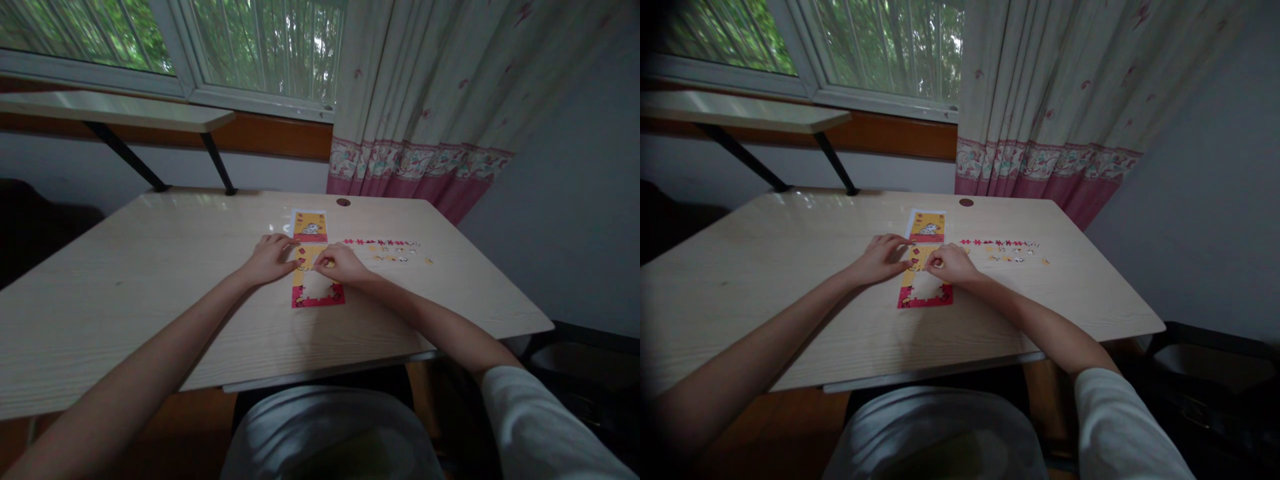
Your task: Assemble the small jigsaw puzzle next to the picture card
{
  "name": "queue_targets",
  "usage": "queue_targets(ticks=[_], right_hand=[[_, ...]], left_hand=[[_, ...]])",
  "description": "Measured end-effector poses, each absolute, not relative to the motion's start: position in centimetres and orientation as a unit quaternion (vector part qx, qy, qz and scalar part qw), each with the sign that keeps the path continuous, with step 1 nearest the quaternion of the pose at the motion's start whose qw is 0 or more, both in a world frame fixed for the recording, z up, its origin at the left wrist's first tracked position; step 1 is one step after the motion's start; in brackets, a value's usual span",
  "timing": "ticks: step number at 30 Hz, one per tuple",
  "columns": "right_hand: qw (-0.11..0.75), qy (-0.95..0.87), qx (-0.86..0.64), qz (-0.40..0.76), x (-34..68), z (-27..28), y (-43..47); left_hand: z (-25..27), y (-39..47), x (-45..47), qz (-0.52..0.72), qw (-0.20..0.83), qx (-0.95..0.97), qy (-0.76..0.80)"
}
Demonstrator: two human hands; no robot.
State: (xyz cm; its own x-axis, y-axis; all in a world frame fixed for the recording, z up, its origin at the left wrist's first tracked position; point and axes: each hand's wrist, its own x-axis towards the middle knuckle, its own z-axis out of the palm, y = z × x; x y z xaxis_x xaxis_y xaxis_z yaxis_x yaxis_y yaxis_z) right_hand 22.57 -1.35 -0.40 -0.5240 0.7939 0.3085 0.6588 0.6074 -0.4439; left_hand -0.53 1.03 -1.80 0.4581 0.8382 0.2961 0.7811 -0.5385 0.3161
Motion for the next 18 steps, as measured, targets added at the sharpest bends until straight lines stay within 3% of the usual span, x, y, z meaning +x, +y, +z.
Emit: queue_targets(ticks=[18], right_hand=[[0.212, -0.872, -0.428, 0.11, 22.39, -0.61, -1.4]], left_hand=[[-1.64, 0.74, 0.17, 0.211, 0.087, 0.849, 0.477]])
